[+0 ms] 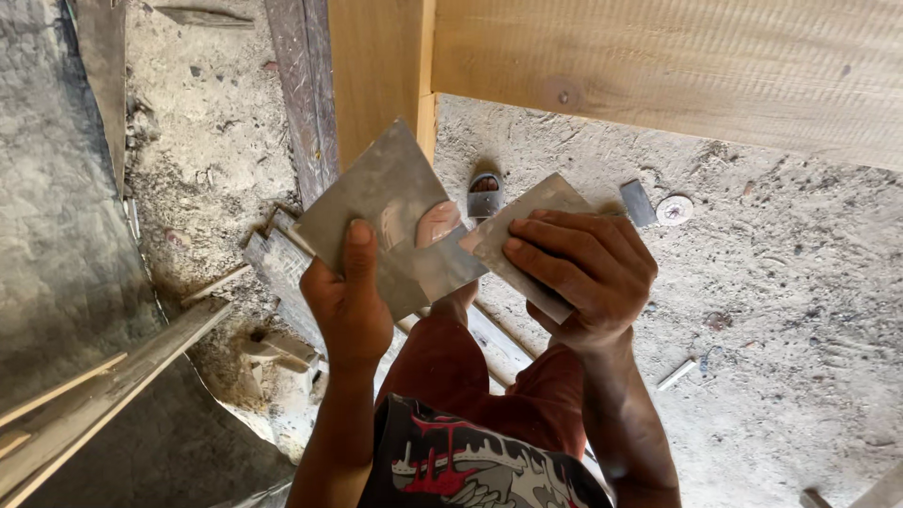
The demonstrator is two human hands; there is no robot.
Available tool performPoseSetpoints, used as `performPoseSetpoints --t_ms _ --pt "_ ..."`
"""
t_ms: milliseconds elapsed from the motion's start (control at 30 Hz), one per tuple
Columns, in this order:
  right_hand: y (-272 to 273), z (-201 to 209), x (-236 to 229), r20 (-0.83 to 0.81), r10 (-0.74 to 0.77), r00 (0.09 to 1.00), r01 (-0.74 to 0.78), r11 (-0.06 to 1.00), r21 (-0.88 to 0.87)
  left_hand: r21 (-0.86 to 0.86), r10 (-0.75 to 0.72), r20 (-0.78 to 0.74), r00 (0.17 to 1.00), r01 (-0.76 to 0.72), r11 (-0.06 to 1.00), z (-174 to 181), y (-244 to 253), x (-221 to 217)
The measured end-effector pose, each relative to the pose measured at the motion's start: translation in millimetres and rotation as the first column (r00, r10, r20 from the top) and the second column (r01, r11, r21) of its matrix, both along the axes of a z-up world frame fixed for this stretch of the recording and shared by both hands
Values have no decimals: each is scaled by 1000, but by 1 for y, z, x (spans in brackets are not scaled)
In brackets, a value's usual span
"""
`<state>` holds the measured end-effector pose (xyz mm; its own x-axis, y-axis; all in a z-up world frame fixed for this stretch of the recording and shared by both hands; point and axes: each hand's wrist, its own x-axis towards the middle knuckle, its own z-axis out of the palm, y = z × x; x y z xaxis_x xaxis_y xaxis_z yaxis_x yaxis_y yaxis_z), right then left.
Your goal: The person scoops wood filler from a can with a stick and transfers it to a metal trowel. They then use a smaller putty knife to spread the filler onto the joints and surfaces of a wooden bed frame, smoothing it into the gaps.
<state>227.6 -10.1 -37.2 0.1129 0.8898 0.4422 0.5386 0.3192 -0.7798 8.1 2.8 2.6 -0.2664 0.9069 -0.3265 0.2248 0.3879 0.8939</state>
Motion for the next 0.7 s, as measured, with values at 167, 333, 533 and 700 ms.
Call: performPoseSetpoints --t_ms 167,333,533,700 --pt "1 9 -3 56 74 996 -74 997 -15 34 -34 -6 999 35 999 4 -1 8" --pt "1 8 -15 122 95 988 -98 995 25 -21 -74 -79 994 72 997 5 -4 5" --pt "-14 7 -27 102 137 985 -133 990 -44 55 -72 -127 989 80 995 -4 -19 -1" --pt "-14 0 -13 -190 292 937 -309 948 -70 -26 255 85 963 -253 967 -14 -13 -22"
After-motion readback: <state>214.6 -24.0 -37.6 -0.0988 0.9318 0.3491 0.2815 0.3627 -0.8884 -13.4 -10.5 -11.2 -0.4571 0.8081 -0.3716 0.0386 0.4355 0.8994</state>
